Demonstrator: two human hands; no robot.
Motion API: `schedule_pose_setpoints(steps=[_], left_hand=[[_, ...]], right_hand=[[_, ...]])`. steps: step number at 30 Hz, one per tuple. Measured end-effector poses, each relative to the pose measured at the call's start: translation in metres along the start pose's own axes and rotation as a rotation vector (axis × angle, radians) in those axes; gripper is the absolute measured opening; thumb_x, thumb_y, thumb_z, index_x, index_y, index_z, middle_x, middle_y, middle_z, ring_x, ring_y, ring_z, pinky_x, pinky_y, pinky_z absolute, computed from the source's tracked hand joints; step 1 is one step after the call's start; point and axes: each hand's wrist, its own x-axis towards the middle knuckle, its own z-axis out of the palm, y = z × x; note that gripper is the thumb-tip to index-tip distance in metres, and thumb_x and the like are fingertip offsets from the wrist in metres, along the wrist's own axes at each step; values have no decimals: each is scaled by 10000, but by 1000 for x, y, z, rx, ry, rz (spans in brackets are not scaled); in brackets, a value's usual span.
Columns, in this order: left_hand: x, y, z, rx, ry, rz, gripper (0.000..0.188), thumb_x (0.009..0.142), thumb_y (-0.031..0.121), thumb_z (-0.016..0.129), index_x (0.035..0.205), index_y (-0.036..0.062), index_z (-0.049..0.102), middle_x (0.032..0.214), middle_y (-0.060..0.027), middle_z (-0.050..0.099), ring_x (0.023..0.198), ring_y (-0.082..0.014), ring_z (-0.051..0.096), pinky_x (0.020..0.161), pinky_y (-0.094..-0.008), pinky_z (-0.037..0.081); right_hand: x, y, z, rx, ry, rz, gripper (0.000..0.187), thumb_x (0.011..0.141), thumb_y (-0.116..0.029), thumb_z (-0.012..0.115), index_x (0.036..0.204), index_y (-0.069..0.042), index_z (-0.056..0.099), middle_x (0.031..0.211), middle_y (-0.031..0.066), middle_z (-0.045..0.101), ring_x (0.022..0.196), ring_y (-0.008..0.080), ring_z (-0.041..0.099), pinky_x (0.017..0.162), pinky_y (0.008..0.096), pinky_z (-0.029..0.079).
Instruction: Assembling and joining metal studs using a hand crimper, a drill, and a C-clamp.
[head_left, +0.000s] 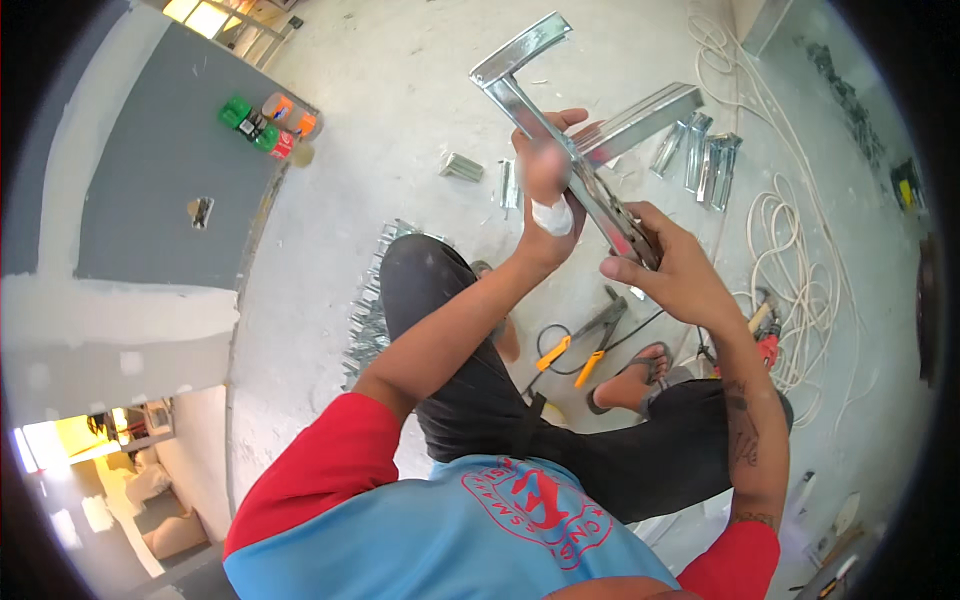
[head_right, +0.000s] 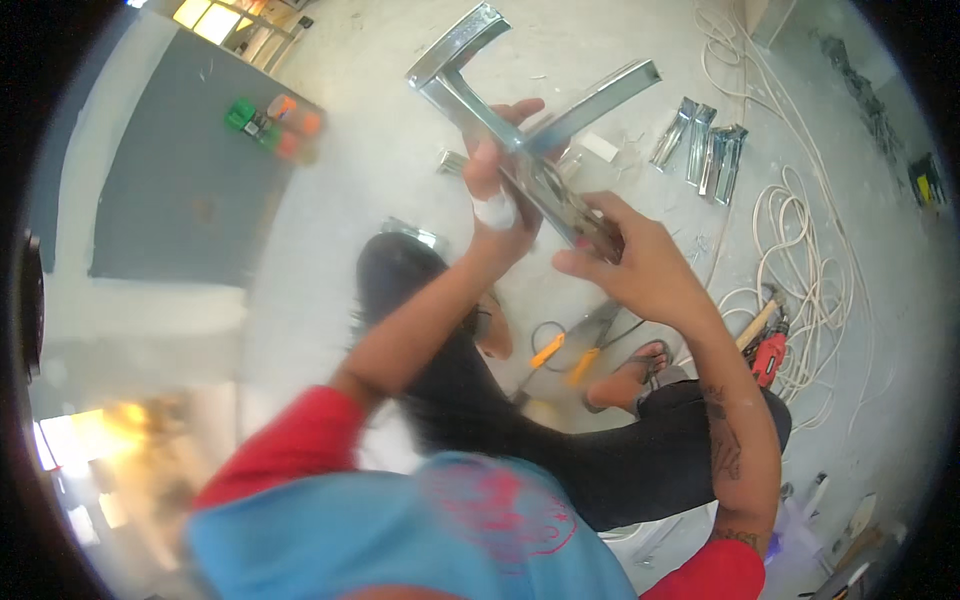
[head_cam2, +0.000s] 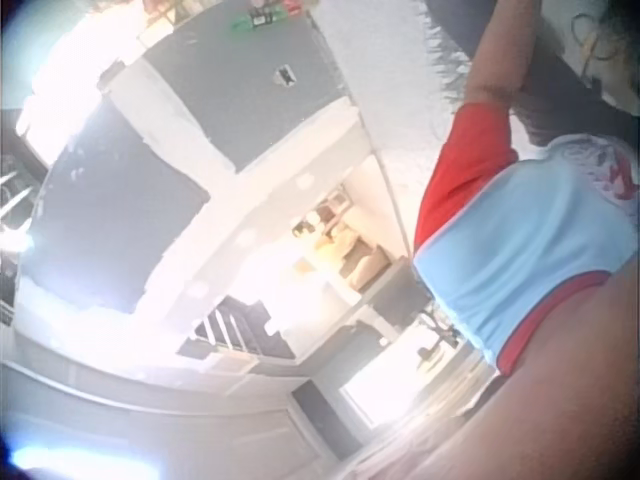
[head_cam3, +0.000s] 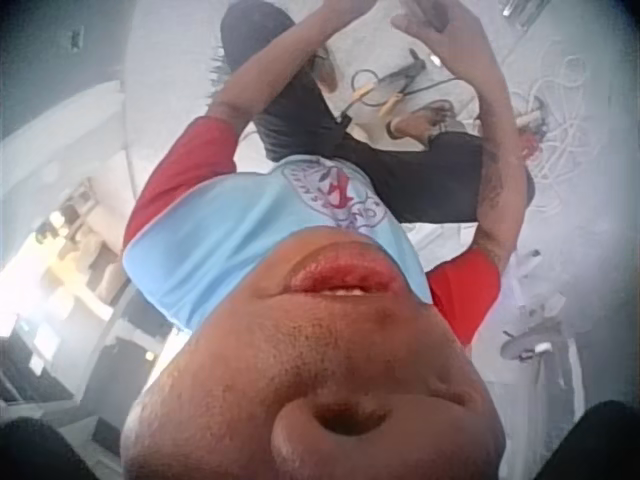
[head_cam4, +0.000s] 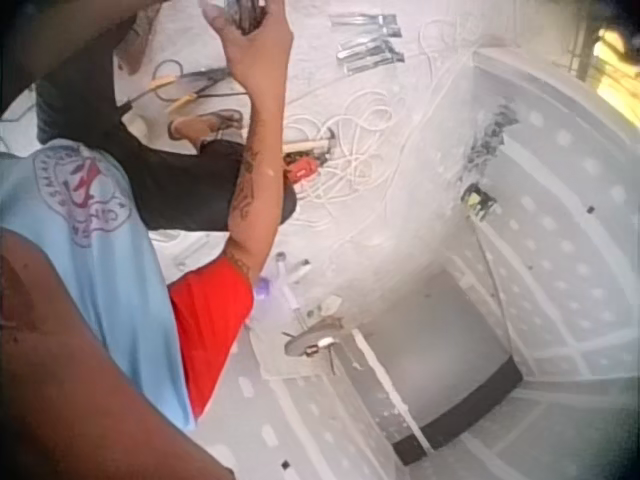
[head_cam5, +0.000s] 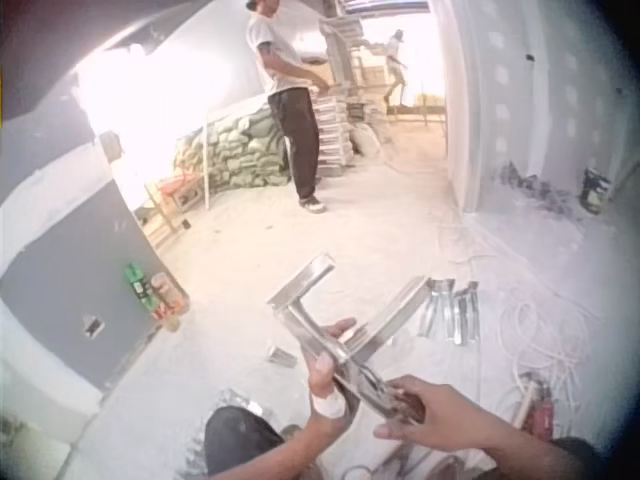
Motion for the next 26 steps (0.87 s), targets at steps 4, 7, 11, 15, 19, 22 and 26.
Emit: schedule_pose_setpoints(steps=[4, 7, 11, 15, 19, 22, 26], left_hand=[[-8, 4, 1, 156, -182, 6, 647, 854, 393, 649, 1300, 36, 347, 1235, -131, 476, 1168, -243, 488, 995, -399, 418], [-9, 10, 4, 154, -265, -40, 733, 830, 198, 768, 1363, -5, 307, 1229, -136, 518, 1116, -208, 544, 979, -354, 446], [-14, 8, 10, 204, -291, -67, 739, 827, 216, 776, 1351, -12, 308, 1233, -146, 514, 1129, -214, 541, 980, -359, 451], [-12, 5, 8, 201, -244, -83, 677, 829, 185, 769, 1320, -16, 348, 1201, -145, 525, 1095, -214, 568, 961, -356, 472], [-11, 5, 7, 271, -189, -170, 636, 857, 228, 714, 1318, -19, 353, 1198, -154, 528, 1114, -282, 579, 926, -453, 509], [-11, 4, 8, 218, -157, -178, 626, 864, 234, 706, 1318, -15, 355, 1188, -163, 529, 1097, -306, 598, 921, -472, 508], [-11, 5, 8, 227, -159, -196, 615, 871, 240, 696, 1321, -6, 357, 1196, -174, 525, 1094, -316, 601, 915, -486, 508]], right_hand=[[-3, 8, -26, -133, 192, -165, 590, 795, -186, 780, 1308, -31, 531, 1022, 143, 654, 884, 189, 625, 813, 318, 503], [-12, 12, -49, -101, 157, -205, 597, 800, -36, 730, 1352, -32, 504, 1161, 131, 621, 1008, 193, 609, 901, 331, 490], [-17, 16, -62, -181, 122, -183, 625, 752, 68, 697, 1341, -58, 532, 1076, 90, 591, 1035, 190, 591, 934, 327, 492], [-16, 20, -63, -160, 278, -274, 475, 807, -43, 715, 1263, -59, 587, 916, 91, 556, 914, 223, 612, 831, 331, 494], [-21, 17, -68, -301, 320, -318, 365, 842, -84, 690, 1198, -43, 622, 904, 95, 559, 838, 217, 598, 749, 341, 484], [-21, 15, -65, -401, 338, -321, 301, 875, -116, 660, 1164, -33, 641, 881, 92, 567, 782, 219, 585, 710, 339, 472], [-20, 10, -64, -352, 308, -267, 324, 884, -151, 660, 1178, -17, 638, 916, 108, 602, 811, 209, 575, 744, 335, 458]])
